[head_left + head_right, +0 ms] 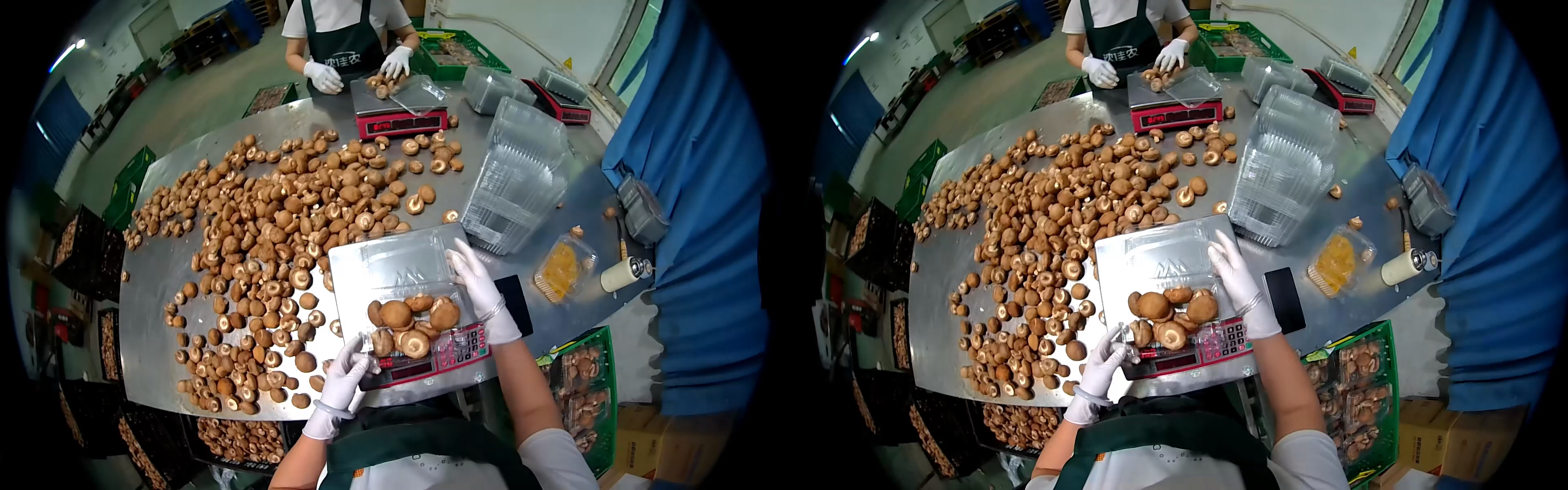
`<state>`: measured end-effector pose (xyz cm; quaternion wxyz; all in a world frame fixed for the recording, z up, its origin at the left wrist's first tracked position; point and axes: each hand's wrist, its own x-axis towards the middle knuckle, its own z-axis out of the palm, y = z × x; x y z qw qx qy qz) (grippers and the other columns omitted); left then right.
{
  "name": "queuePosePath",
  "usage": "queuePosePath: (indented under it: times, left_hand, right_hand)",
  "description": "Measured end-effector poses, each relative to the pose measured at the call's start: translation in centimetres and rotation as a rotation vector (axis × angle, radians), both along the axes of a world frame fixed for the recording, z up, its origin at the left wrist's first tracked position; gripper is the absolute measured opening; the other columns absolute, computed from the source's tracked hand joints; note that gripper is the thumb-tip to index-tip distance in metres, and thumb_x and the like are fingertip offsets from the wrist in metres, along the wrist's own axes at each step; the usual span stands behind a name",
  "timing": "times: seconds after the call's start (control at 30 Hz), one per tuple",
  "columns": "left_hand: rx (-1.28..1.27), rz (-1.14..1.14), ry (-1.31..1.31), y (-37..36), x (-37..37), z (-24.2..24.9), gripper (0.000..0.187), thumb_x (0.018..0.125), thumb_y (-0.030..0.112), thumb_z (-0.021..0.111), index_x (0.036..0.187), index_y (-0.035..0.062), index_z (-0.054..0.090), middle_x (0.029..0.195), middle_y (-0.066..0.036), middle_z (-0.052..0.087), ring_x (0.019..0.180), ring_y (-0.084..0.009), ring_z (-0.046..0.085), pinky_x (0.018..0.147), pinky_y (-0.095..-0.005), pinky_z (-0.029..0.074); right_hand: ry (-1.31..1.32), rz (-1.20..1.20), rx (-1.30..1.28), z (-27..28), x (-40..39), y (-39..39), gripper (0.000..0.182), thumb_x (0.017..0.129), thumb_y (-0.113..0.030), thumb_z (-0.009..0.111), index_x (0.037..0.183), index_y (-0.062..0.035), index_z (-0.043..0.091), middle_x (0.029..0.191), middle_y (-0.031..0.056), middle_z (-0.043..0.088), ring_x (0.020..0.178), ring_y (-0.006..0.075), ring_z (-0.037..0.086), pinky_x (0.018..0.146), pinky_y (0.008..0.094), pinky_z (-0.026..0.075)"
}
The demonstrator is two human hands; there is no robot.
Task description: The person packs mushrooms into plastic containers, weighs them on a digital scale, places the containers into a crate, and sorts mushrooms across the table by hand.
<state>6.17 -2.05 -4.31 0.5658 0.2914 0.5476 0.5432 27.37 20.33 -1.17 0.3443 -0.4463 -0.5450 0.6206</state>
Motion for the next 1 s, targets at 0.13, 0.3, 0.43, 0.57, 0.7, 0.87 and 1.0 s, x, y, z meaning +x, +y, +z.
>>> queuePosePath:
  times: [0.13, 0.3, 0.43, 0.57, 0.7, 0.87, 1.0]
  left_hand:
    - [-0.049, -0.030, -0.203, 0.1, -0.2, 1.3, 0.054, 0.096, 0.025, 0.051, 0.141, 0.0018, 0.033, 0.093, -0.010, 0.062, 0.082, -0.0201, 0.065, 0.073, -0.0272, 0.050]
    - [-0.035, 0.007, -0.249, 0.1, 0.1, 2.5, 0.046, 0.097, 0.024, 0.048, 0.136, 0.0014, 0.037, 0.092, -0.013, 0.063, 0.081, -0.0217, 0.065, 0.075, -0.0315, 0.052]
    - [-0.102, -0.045, -0.154, 0.5, 0.1, 2.1, 0.022, 0.090, 0.010, 0.056, 0.110, 0.0044, 0.050, 0.100, -0.012, 0.059, 0.076, -0.0206, 0.064, 0.067, -0.0305, 0.054]
    - [-0.066, -0.096, -0.128, 1.4, -0.6, 0.3, 0.016, 0.087, 0.006, 0.056, 0.100, 0.0080, 0.048, 0.082, -0.005, 0.055, 0.061, -0.0142, 0.056, 0.056, -0.0254, 0.048]
    - [-0.101, -0.342, 0.219, 3.0, -3.4, -2.7, 0.031, 0.095, 0.011, 0.048, 0.125, 0.0038, 0.048, 0.110, -0.012, 0.058, 0.093, -0.0220, 0.055, 0.079, -0.0315, 0.048]
    - [0.236, -0.512, 0.189, 4.5, 6.9, 3.9, 0.034, 0.092, 0.008, 0.056, 0.123, 0.0026, 0.043, 0.107, -0.010, 0.057, 0.090, -0.0143, 0.057, 0.081, -0.0243, 0.045]
    - [0.313, -0.661, 0.337, 5.1, 9.3, 5.3, 0.044, 0.094, 0.013, 0.054, 0.133, -0.0015, 0.040, 0.117, -0.014, 0.056, 0.100, -0.0158, 0.056, 0.091, -0.0271, 0.042]
  right_hand:
    - [0.130, -0.065, 0.175, 4.5, 1.2, -3.8, 0.052, 0.093, -0.032, 0.054, 0.136, -0.0058, 0.040, 0.128, 0.0126, 0.052, 0.118, 0.0215, 0.049, 0.096, 0.0337, 0.040]
    - [-0.731, -0.045, 0.808, 2.5, 4.1, -10.2, 0.050, 0.078, -0.030, 0.072, 0.118, -0.0043, 0.056, 0.100, 0.0159, 0.059, 0.094, 0.0286, 0.060, 0.081, 0.0348, 0.048]
    - [-0.400, 0.133, 0.327, -3.0, 6.2, -12.1, 0.023, 0.093, -0.026, 0.055, 0.099, -0.0041, 0.059, 0.079, 0.0131, 0.062, 0.070, 0.0226, 0.063, 0.066, 0.0330, 0.049]
    - [0.178, -0.009, 0.023, -5.7, 4.3, -12.1, 0.016, 0.095, -0.018, 0.051, 0.093, -0.0027, 0.057, 0.072, 0.0021, 0.061, 0.066, 0.0087, 0.059, 0.061, 0.0250, 0.047]
    - [0.128, -0.172, 0.067, -4.7, 4.8, -12.3, 0.014, 0.091, -0.016, 0.055, 0.087, -0.0025, 0.056, 0.073, 0.0034, 0.058, 0.071, 0.0098, 0.058, 0.066, 0.0265, 0.047]
    - [0.211, -0.636, 0.136, -0.1, 13.9, -14.3, 0.011, 0.093, -0.013, 0.053, 0.091, -0.0025, 0.055, 0.119, 0.0115, 0.056, 0.089, 0.0154, 0.059, 0.080, 0.0290, 0.049]
    - [-0.723, -0.995, 0.564, 3.3, 25.0, -19.5, 0.008, 0.089, -0.008, 0.055, 0.089, 0.0001, 0.057, 0.120, 0.0144, 0.060, 0.105, 0.0214, 0.061, 0.086, 0.0310, 0.049]
